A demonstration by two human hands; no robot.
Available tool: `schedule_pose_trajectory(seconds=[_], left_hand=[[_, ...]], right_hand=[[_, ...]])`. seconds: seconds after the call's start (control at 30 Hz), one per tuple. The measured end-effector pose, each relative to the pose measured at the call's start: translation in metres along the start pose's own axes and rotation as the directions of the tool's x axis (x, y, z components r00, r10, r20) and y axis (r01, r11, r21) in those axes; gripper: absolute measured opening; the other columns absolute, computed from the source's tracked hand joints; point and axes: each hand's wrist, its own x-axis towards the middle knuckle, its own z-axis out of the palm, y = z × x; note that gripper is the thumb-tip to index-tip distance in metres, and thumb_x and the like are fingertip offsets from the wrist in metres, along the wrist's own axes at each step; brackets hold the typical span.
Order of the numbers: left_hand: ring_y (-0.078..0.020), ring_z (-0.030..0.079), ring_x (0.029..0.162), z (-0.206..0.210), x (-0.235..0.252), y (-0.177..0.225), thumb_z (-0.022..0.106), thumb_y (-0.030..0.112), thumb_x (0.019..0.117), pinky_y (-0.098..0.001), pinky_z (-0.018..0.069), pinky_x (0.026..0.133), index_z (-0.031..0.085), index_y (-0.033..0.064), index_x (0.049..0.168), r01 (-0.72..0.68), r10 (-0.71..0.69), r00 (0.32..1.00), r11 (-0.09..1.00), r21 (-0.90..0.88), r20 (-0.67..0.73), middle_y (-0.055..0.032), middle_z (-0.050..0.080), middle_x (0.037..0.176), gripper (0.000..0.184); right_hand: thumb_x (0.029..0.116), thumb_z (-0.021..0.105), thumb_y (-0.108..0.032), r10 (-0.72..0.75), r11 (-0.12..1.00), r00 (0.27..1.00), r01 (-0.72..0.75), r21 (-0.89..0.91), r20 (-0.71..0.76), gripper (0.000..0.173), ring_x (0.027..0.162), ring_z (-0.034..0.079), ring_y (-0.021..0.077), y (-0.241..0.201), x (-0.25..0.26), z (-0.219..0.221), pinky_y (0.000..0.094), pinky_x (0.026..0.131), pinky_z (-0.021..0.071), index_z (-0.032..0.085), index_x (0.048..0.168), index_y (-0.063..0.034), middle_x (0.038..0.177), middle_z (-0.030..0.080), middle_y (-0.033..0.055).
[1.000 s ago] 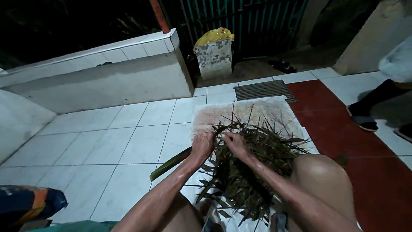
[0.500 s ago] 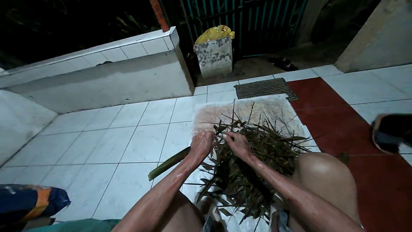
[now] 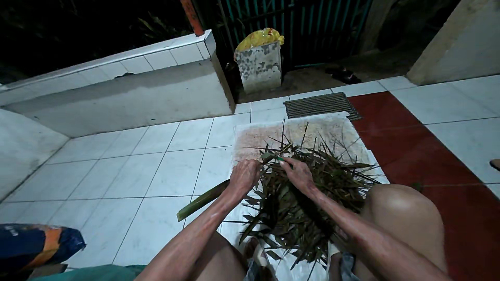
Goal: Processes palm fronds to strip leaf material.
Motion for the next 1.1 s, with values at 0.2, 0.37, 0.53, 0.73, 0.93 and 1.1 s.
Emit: schedule_pose_trajectory(seconds=[0.2, 0.37, 0.53, 0.73, 0.93, 1.1], left_hand=[[-0.0336, 0.069, 0.109, -0.003, -0.004, -0.01, 0.046, 0.034, 0.1082, -0.0555, 0.0532, 0.093, 0.072, 0.0128, 0.119, 0.011, -0.011, 1.0, 1.0, -0.015, -0.023, -0.0141, 0.073, 0.112, 0.036], [-0.0355, 0.071, 0.103, -0.003, -0.005, -0.013, 0.048, 0.03, 0.1071, -0.0567, 0.0547, 0.085, 0.073, 0.0147, 0.117, -0.01, 0.015, 0.996, 0.999, 0.051, -0.088, -0.0143, 0.074, 0.106, 0.032], [-0.037, 0.071, 0.1, 0.0, -0.004, -0.005, 0.047, 0.027, 0.1071, -0.0578, 0.0549, 0.082, 0.073, 0.013, 0.115, -0.044, 0.052, 0.993, 0.996, 0.08, -0.106, -0.0155, 0.074, 0.102, 0.031], [-0.0383, 0.072, 0.095, 0.003, -0.004, -0.003, 0.045, 0.025, 0.1076, -0.0579, 0.0559, 0.076, 0.072, 0.0125, 0.115, -0.083, 0.1, 0.987, 0.988, 0.132, -0.128, -0.0165, 0.073, 0.101, 0.03], [-0.0379, 0.072, 0.091, 0.006, -0.005, 0.001, 0.045, 0.021, 0.1066, -0.0557, 0.0555, 0.073, 0.071, 0.0119, 0.114, -0.082, 0.107, 0.986, 0.979, 0.187, -0.127, -0.0162, 0.073, 0.1, 0.029], [-0.0369, 0.072, 0.089, 0.005, -0.007, 0.006, 0.044, 0.02, 0.1064, -0.0539, 0.0554, 0.071, 0.071, 0.0109, 0.114, -0.081, 0.112, 0.985, 0.971, 0.225, -0.131, -0.0158, 0.072, 0.1, 0.029]], right_hand=[[0.1086, 0.047, -0.039, 0.09, 0.995, 0.978, -0.095, -0.019, -0.19, 0.041, 0.108, 0.068, 0.0353, 0.024, 0.013, -0.023, 0.0592, 0.095, 0.0505, 0.068, 0.133, -0.0127, 0.114, 0.072, 0.0171], [0.1087, 0.046, -0.037, -0.085, 0.991, 0.995, 0.09, 0.098, -0.057, 0.042, 0.092, 0.069, 0.0252, 0.014, 0.003, -0.021, 0.0482, 0.087, 0.0555, 0.067, 0.133, -0.0098, 0.104, 0.072, 0.0131], [0.1088, 0.046, -0.039, -0.211, 0.956, 0.969, 0.177, 0.234, 0.13, 0.043, 0.082, 0.064, 0.0151, -0.01, -0.009, -0.011, 0.0361, 0.08, 0.0547, 0.068, 0.131, -0.009, 0.097, 0.07, 0.008], [0.1086, 0.047, -0.038, -0.255, 0.935, 0.949, 0.194, 0.296, 0.183, 0.041, 0.076, 0.061, 0.0107, -0.019, -0.009, -0.007, 0.0312, 0.075, 0.0529, 0.07, 0.127, -0.0101, 0.09, 0.067, 0.004], [0.108, 0.047, -0.039, -0.168, 0.973, 0.974, 0.139, 0.182, 0.151, 0.041, 0.089, 0.067, 0.0163, -0.018, -0.011, -0.006, 0.0391, 0.085, 0.0539, 0.071, 0.13, -0.0135, 0.103, 0.072, 0.0078], [0.1077, 0.046, -0.043, -0.094, 0.995, 0.99, 0.091, 0.036, 0.104, 0.042, 0.109, 0.068, 0.0246, -0.02, -0.012, -0.007, 0.0506, 0.097, 0.0518, 0.07, 0.132, -0.0188, 0.116, 0.073, 0.0088]])
